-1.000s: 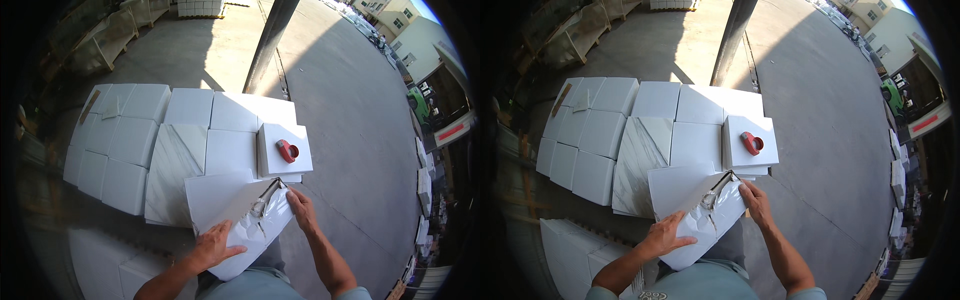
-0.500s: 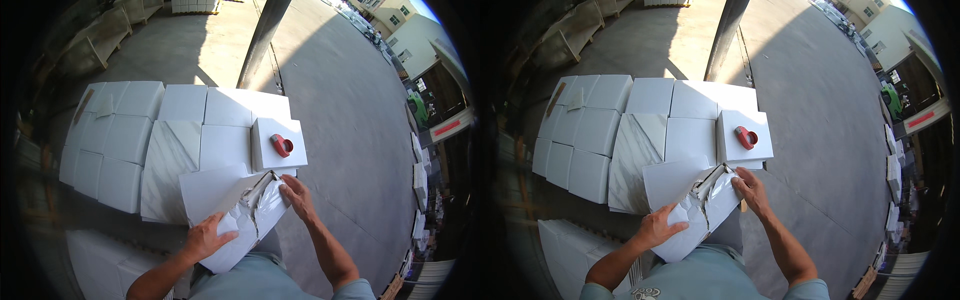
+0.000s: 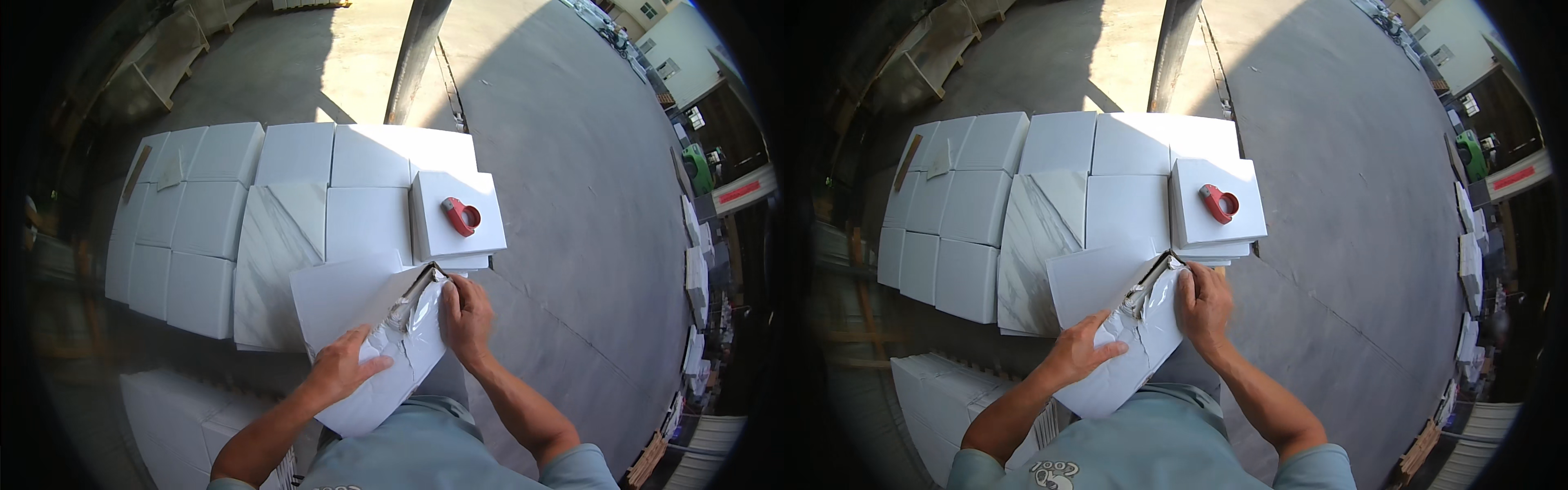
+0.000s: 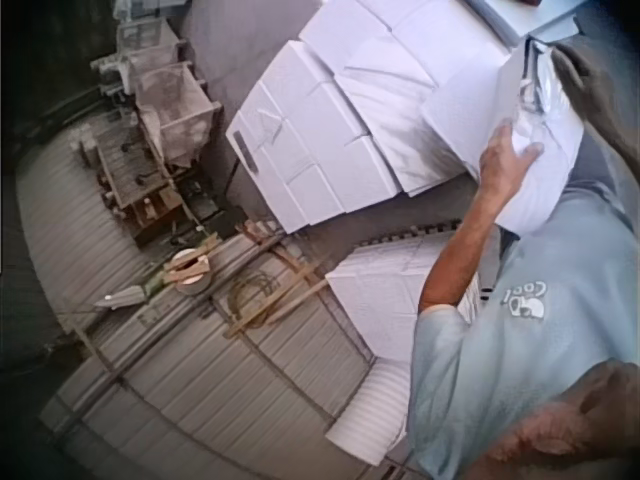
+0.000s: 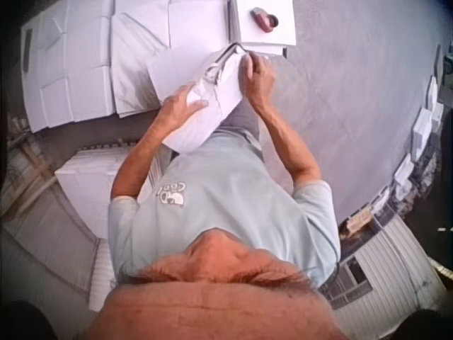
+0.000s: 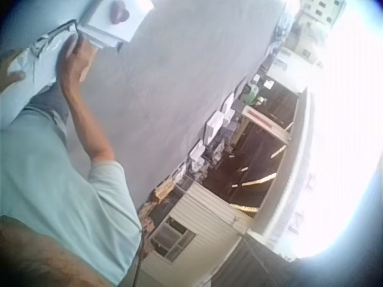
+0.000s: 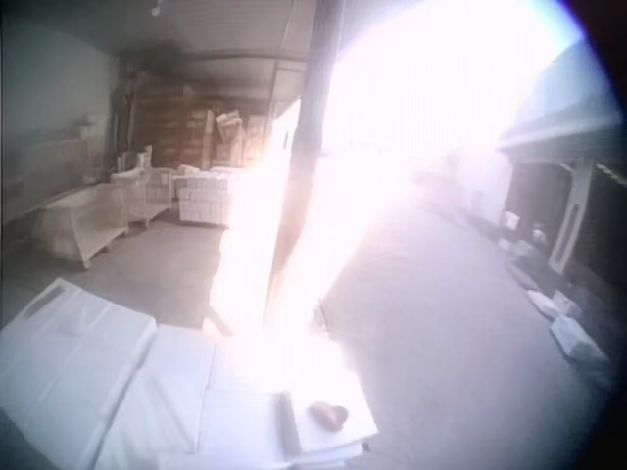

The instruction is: The person walks through a warehouse and retrieves a red utility knife from a shelf. They then use the knife to cut the plastic wrapping on stacked white boxes, remove the plastic, and place the boxes on a wooden pallet.

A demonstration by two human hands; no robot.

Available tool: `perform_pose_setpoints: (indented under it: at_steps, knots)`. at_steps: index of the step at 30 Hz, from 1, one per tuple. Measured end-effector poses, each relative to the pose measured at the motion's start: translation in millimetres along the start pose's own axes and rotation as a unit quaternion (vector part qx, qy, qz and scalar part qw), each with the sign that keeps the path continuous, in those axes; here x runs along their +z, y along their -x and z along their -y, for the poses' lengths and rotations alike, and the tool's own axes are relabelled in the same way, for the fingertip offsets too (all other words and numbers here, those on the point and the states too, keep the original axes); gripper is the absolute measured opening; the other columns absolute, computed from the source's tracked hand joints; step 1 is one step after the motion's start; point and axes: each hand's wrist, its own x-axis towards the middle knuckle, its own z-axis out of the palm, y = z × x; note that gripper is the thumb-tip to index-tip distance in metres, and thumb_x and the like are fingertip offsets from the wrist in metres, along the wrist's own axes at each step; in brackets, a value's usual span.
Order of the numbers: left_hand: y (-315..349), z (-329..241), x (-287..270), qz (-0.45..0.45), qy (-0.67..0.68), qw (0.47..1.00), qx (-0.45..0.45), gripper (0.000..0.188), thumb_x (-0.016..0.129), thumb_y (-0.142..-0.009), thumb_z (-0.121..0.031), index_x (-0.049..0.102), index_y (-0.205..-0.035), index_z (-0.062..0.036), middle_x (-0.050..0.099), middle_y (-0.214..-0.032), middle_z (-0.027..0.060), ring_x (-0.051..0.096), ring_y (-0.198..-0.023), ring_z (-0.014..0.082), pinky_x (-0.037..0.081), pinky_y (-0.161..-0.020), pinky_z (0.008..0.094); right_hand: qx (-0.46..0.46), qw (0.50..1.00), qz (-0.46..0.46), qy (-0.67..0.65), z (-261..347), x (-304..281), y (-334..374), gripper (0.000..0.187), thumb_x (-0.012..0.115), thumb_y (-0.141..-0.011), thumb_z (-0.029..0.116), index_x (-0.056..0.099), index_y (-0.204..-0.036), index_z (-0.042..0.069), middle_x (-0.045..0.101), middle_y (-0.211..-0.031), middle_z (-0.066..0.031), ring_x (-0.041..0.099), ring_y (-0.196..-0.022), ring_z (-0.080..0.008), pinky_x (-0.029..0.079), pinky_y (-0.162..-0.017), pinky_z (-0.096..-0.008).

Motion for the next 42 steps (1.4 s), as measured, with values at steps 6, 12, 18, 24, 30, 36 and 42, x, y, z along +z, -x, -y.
perform_pose_setpoints:
  at_steps: [6, 12, 18, 24, 30, 36, 42]
  knots:
    - [-10.9, -0.1, -7.7, 0.011, 0.039, 0.999, -0.009, 0.068, 0.063, -0.092, -0.043, 0.048, -0.133, 0.0096, 0.057, -0.126, 0.0303, 0.055, -0.118, 0.0427, 0.043, -0.101, 0.0411, 0.030, 0.999, 0.005, -0.021, -1.9, -1.8, -3.9, 0.024, 0.064, -0.090, 0.017, 0.066, -0.106, 0.001, 0.067, -0.096, -0.0162, 0.062, -0.089, -0.0301, 0.049, -0.081, -0.0381]
    - [-9.1, -7.2, -12.2, 0.025, 0.006, 0.999, -0.030, 0.072, 0.061, -0.092, -0.046, 0.046, -0.135, 0.0090, 0.055, -0.129, 0.0294, 0.054, -0.120, 0.0418, 0.042, -0.102, 0.0413, -0.056, 0.997, -0.048, -0.009, 20.8, -32.0, -5.2, 0.025, 0.071, -0.084, 0.012, 0.067, -0.107, 0.004, 0.067, -0.091, -0.0129, 0.064, -0.087, -0.0271, 0.051, -0.079, -0.0379]
    - [-5.2, -1.8, -1.1, 0.002, 0.007, 1.000, -0.013, 0.072, 0.063, -0.089, -0.047, 0.046, -0.136, 0.0053, 0.056, -0.128, 0.0266, 0.055, -0.119, 0.0396, 0.043, -0.101, 0.0424, -0.035, 0.959, 0.266, 0.093, 74.9, -33.5, -1.5, 0.036, 0.070, -0.084, 0.039, 0.071, -0.092, 0.004, 0.069, -0.082, -0.0103, 0.068, -0.072, -0.0258, 0.053, -0.065, -0.0353]
    - [0.8, 2.4, 8.5, -0.046, 0.006, 0.998, 0.031, 0.065, 0.066, -0.089, -0.039, 0.048, -0.132, 0.0060, 0.056, -0.128, 0.0261, 0.055, -0.119, 0.0385, 0.045, -0.101, 0.0425, -0.032, 0.903, 0.387, 0.181, 93.1, -13.4, -14.3, 0.041, 0.070, -0.083, 0.040, 0.070, -0.094, 0.001, 0.070, -0.079, -0.0138, 0.069, -0.070, -0.0294, 0.053, -0.064, -0.0380]
    - [3.2, -4.3, 5.3, -0.077, 0.002, 0.995, 0.060, 0.061, 0.067, -0.088, -0.034, 0.050, -0.127, 0.0085, 0.058, -0.125, 0.0270, 0.058, -0.115, 0.0391, 0.046, -0.099, 0.0425, 0.069, 0.888, 0.451, 0.053, 82.7, -14.7, -29.7, 0.038, 0.070, -0.085, 0.032, 0.067, -0.098, -0.003, 0.067, -0.077, -0.0140, 0.065, -0.065, -0.0219, 0.052, -0.062, -0.0353]
    - [3.5, -3.0, 6.6, -0.095, -0.007, 0.993, 0.068, 0.058, 0.067, -0.087, -0.033, 0.051, -0.123, 0.0092, 0.059, -0.120, 0.0274, 0.061, -0.111, 0.0384, 0.048, -0.097, 0.0421, 0.061, 0.886, 0.460, 0.027, 90.8, -14.8, -34.4, 0.032, 0.067, -0.090, 0.025, 0.065, -0.099, -0.006, 0.066, -0.078, -0.0122, 0.062, -0.063, -0.0167, 0.051, -0.060, -0.0313]
    - [3.1, -1.0, 6.1, -0.091, 0.000, 0.993, 0.073, 0.059, 0.067, -0.087, -0.034, 0.050, -0.123, 0.0097, 0.058, -0.122, 0.0285, 0.059, -0.113, 0.0388, 0.048, -0.098, 0.0428, 0.078, 0.875, 0.476, 0.051, 92.0, -13.7, -44.1, 0.027, 0.067, -0.090, 0.020, 0.066, -0.099, -0.005, 0.067, -0.076, -0.0113, 0.061, -0.060, -0.0146, 0.050, -0.057, -0.0284]
